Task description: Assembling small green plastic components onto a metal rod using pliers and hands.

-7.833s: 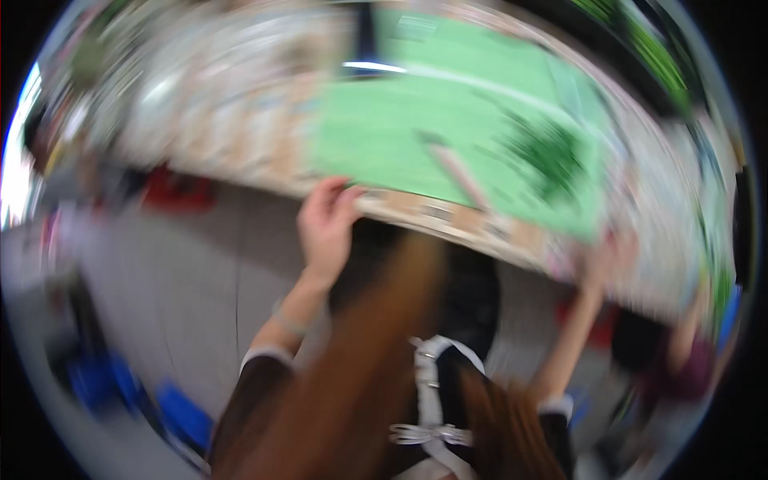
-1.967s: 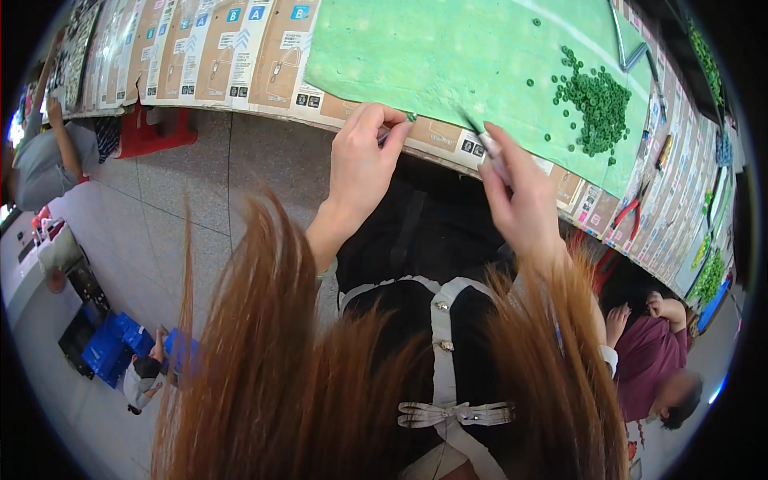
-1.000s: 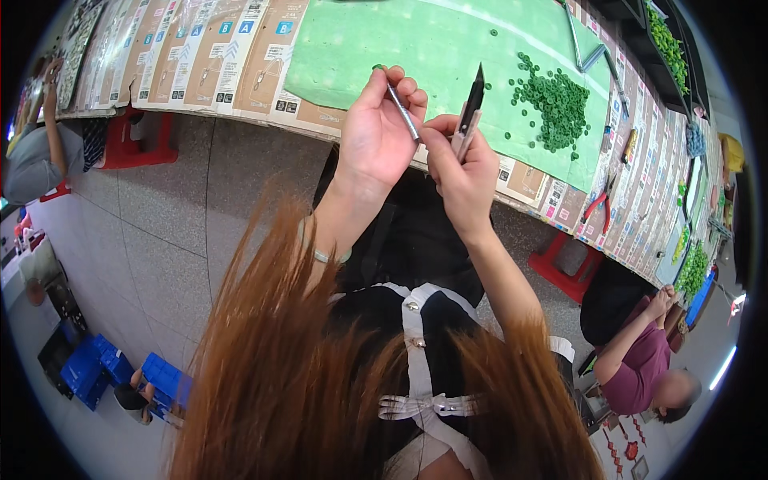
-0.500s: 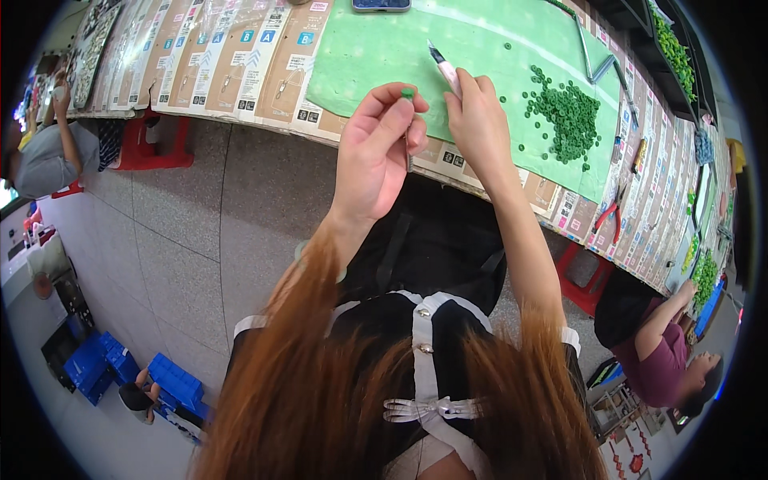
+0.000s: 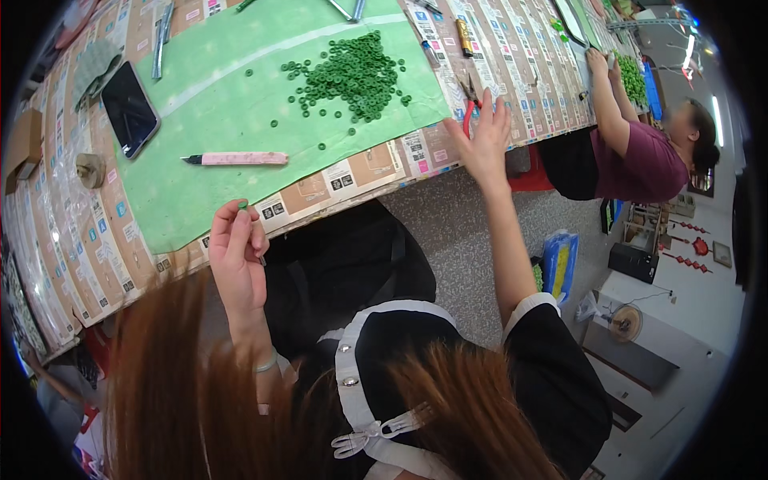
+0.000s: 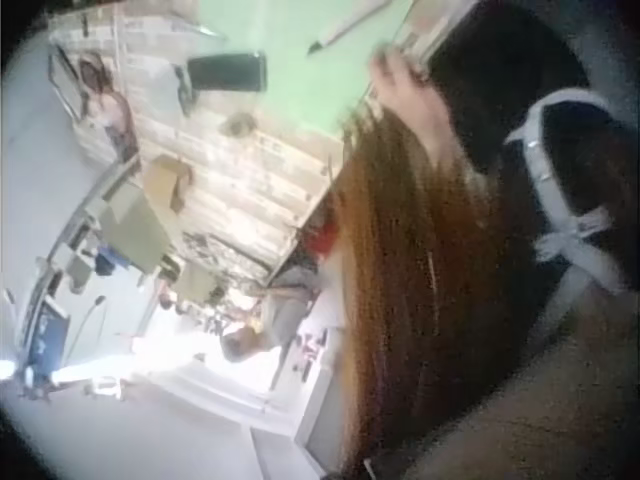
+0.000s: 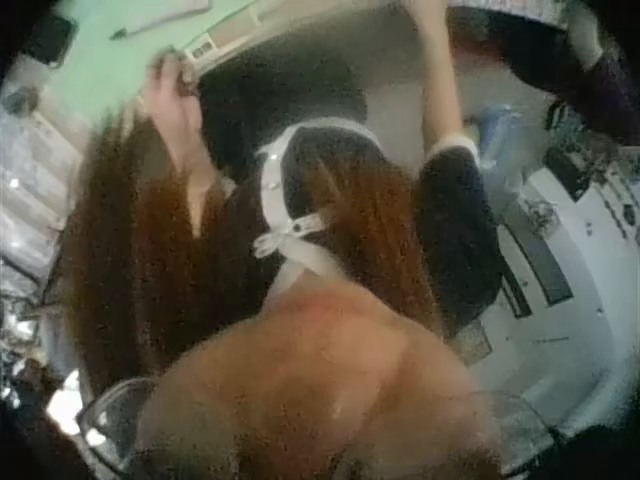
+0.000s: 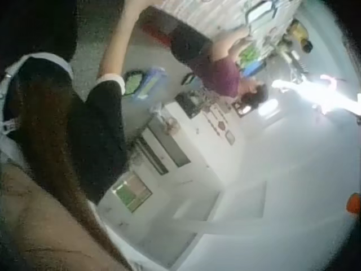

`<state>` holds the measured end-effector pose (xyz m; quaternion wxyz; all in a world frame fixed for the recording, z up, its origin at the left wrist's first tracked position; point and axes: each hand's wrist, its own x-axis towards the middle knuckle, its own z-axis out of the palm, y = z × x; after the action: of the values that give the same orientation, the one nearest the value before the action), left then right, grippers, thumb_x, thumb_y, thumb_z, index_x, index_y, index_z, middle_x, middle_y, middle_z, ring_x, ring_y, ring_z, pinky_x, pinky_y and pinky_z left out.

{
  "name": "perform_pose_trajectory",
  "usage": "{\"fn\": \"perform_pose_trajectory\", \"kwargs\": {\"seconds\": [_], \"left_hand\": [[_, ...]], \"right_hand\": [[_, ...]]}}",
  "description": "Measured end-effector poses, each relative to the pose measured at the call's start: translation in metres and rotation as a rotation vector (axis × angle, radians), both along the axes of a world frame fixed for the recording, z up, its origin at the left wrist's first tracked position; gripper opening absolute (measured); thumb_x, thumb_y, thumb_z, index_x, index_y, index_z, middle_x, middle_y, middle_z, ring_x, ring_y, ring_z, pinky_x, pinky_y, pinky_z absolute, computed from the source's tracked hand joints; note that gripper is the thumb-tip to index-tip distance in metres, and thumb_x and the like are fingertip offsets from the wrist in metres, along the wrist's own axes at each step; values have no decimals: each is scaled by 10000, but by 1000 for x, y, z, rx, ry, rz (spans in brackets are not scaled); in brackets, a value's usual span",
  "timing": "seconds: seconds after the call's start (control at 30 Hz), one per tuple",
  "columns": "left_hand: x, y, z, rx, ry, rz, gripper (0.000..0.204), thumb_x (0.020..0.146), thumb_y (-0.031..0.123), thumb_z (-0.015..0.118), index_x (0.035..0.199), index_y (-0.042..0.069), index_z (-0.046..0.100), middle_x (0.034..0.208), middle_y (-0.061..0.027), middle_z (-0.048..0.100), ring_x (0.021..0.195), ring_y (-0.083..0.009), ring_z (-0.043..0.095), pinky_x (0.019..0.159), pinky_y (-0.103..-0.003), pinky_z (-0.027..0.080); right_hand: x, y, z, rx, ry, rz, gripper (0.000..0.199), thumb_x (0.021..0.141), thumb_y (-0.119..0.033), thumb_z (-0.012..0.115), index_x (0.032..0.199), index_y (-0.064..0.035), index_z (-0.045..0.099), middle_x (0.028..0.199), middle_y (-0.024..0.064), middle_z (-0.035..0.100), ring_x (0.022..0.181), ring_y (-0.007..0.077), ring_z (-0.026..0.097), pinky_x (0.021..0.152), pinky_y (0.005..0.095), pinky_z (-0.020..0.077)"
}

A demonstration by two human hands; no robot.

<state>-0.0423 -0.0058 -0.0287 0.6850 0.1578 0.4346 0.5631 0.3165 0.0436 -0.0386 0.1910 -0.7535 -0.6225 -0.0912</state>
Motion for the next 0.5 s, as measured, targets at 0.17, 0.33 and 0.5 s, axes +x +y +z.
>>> {"fn": "perform_pose_trajectory", "kwargs": {"seconds": [0.17,0.33,0.5], "left_hand": [[21,7,7,-33,83,-89,207,891,65,523,1088,6,506,894,-40,557,633,-56,437,535,-181,349],[39,12,23,24,274,-139,186,857,46,569,1035,-6,549,807,-28,594,625,-49,491,551,-180,380],[37,-1,31,119,570,-159,130,830,65,617,946,11,594,800,-13,595,665,-57,525,577,-197,416]], "right_hand": [[50,13,9,-388,9,136,512,753,-265,633,1165,4,489,935,266,579,868,415,560,786,459,445],[85,20,-12,-209,193,-33,301,771,-114,530,1035,28,562,888,248,583,836,423,548,734,475,425],[-66,-10,53,-267,1205,179,114,849,-100,565,934,-25,549,872,1,529,782,81,488,710,228,400]]}}
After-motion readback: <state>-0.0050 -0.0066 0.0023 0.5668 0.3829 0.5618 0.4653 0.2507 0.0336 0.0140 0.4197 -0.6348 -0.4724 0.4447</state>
